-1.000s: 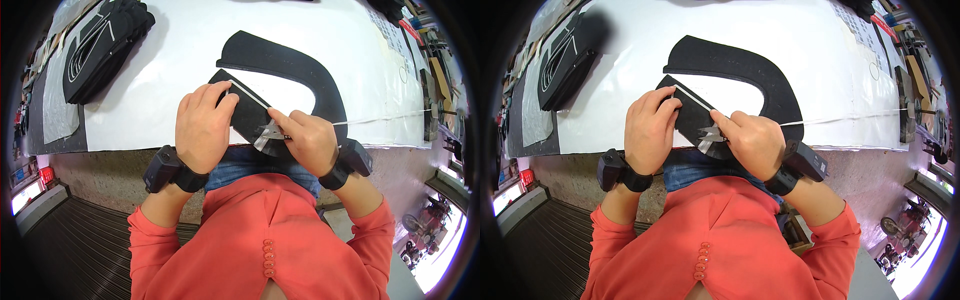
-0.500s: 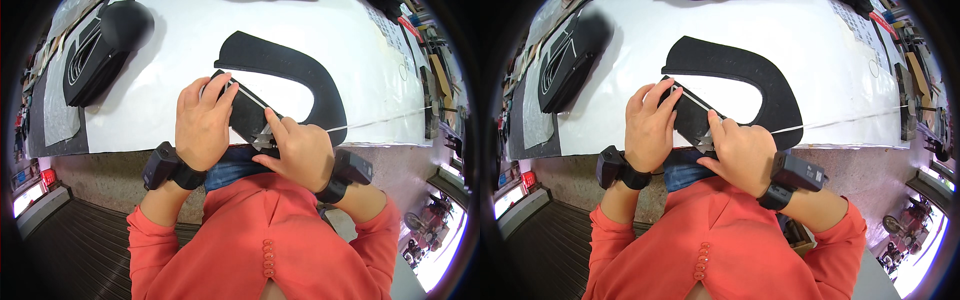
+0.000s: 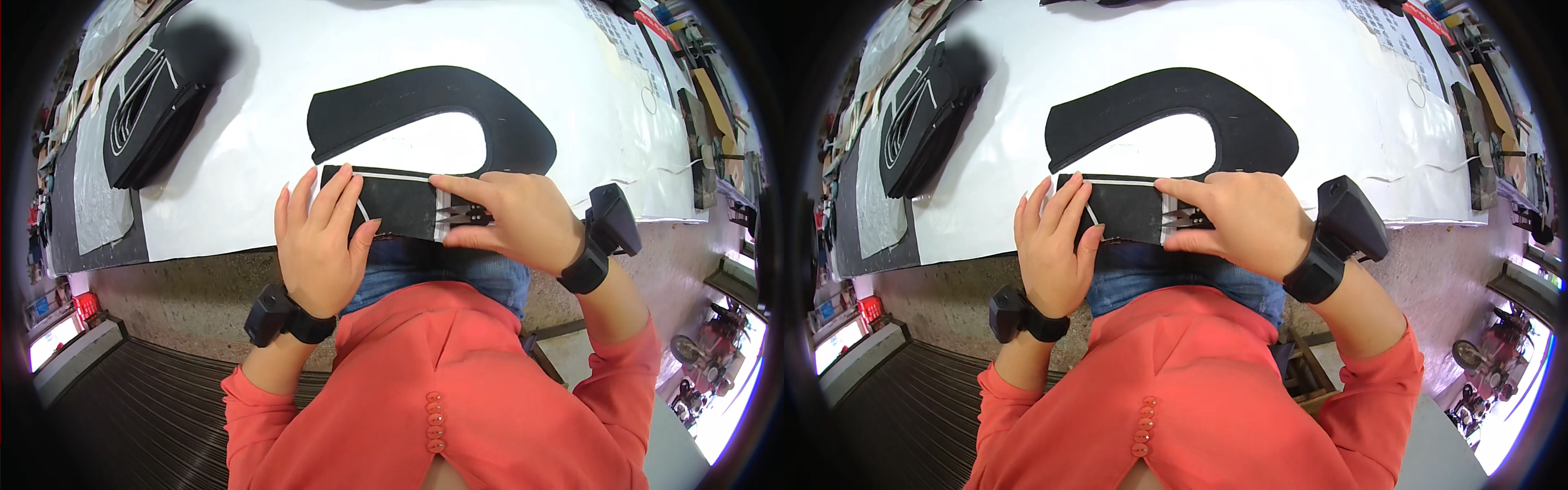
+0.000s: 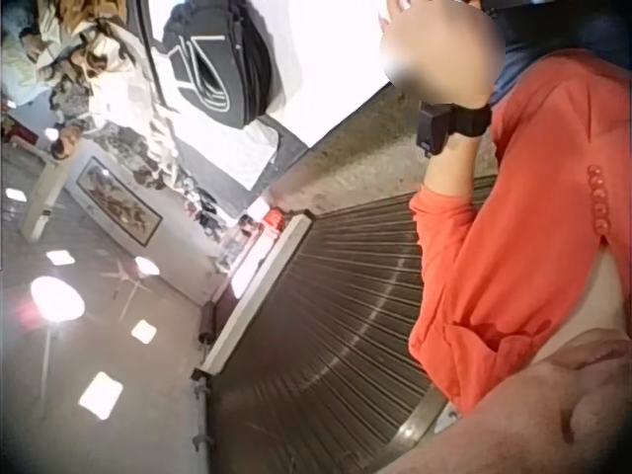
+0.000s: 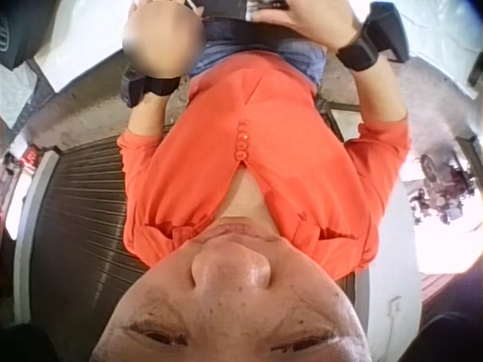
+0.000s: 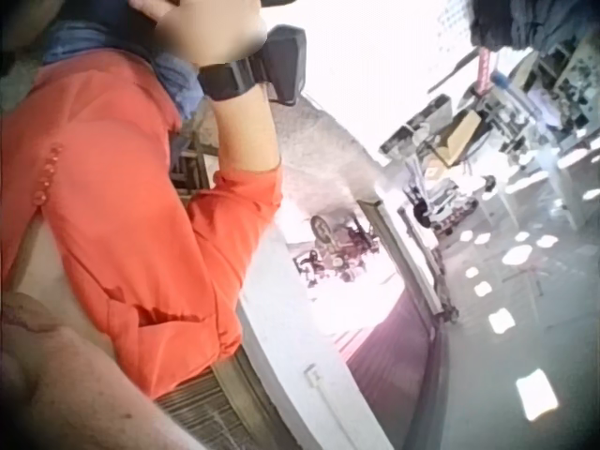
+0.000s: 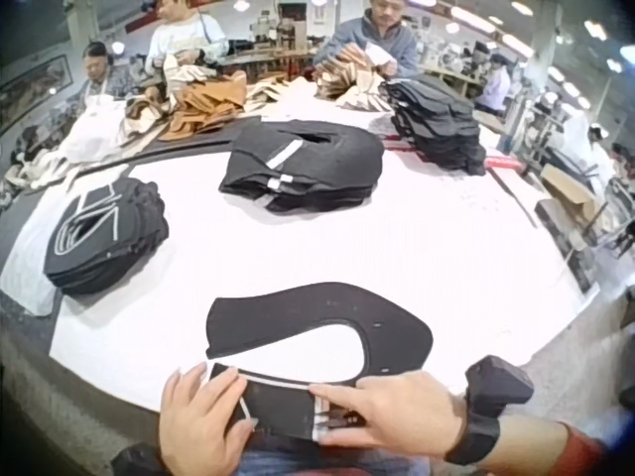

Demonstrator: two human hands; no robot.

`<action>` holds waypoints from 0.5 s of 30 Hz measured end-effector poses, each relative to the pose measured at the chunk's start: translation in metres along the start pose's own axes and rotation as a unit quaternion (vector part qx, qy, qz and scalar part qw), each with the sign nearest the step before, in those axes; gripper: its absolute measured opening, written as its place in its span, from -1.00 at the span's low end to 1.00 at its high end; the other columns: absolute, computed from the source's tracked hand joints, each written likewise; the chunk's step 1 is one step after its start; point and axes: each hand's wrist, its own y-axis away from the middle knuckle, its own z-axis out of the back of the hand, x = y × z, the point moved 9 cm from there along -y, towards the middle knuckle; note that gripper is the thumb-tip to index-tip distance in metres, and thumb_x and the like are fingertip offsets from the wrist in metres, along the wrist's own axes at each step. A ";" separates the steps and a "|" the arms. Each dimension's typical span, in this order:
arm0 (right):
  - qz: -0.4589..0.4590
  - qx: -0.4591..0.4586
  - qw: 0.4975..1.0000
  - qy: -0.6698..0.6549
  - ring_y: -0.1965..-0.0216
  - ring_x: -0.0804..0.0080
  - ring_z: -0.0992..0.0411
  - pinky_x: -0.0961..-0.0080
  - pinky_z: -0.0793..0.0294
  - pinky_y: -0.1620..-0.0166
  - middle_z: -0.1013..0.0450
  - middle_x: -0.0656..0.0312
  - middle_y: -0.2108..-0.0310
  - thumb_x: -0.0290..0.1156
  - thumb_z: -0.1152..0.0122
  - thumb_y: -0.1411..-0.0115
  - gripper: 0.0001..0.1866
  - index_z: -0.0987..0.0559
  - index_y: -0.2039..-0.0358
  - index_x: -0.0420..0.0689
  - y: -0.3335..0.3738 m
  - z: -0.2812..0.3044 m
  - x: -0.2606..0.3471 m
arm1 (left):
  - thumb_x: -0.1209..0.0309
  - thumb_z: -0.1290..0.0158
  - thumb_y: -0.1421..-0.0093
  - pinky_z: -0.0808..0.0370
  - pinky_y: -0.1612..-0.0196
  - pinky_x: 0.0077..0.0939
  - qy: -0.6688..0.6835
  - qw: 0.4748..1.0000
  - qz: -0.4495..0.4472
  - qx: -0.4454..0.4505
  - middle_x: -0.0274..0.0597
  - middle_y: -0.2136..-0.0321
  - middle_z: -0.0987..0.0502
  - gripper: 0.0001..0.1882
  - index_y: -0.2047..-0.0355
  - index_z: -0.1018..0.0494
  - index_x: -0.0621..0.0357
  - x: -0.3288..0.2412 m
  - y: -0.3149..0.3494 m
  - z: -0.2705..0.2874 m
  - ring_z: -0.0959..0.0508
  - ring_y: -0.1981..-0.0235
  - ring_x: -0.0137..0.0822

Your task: Trimming excess threads and finishing edges on black shoe upper components using small snips.

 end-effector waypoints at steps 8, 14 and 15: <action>-0.062 -0.101 0.979 -0.166 0.50 0.02 -0.54 0.28 -0.50 0.42 -0.57 0.03 0.50 -0.14 -0.34 -0.18 -0.69 -0.69 0.26 -0.14 -0.003 0.007 -0.019 | 0.38 -0.21 -0.16 -0.27 -0.24 0.04 0.115 0.990 -0.076 -0.032 -0.15 -0.14 -0.48 -0.53 -0.10 -0.49 0.14 -0.047 -0.013 -0.014 -0.38 -0.21 0.04; -0.150 -0.047 0.969 -0.192 0.52 0.01 -0.53 0.29 -0.47 0.43 -0.53 -0.04 0.55 -0.23 -0.33 -0.16 -0.72 -0.68 0.42 -0.24 0.002 0.007 -0.037 | 0.39 -0.27 -0.11 -0.34 -0.22 0.02 0.139 0.983 -0.116 -0.016 -0.13 -0.08 -0.51 -0.59 0.00 -0.55 0.16 -0.055 -0.016 -0.020 -0.41 -0.21 0.01; -0.133 -0.054 0.971 -0.189 0.54 0.02 -0.52 0.31 -0.47 0.43 -0.53 -0.06 0.55 -0.23 -0.33 -0.15 -0.71 -0.67 0.42 -0.26 0.001 0.008 -0.037 | 0.40 -0.27 -0.11 -0.35 -0.22 0.01 0.142 0.983 -0.118 -0.017 -0.11 -0.08 -0.51 -0.59 0.01 -0.55 0.17 -0.056 -0.017 -0.020 -0.44 -0.19 0.00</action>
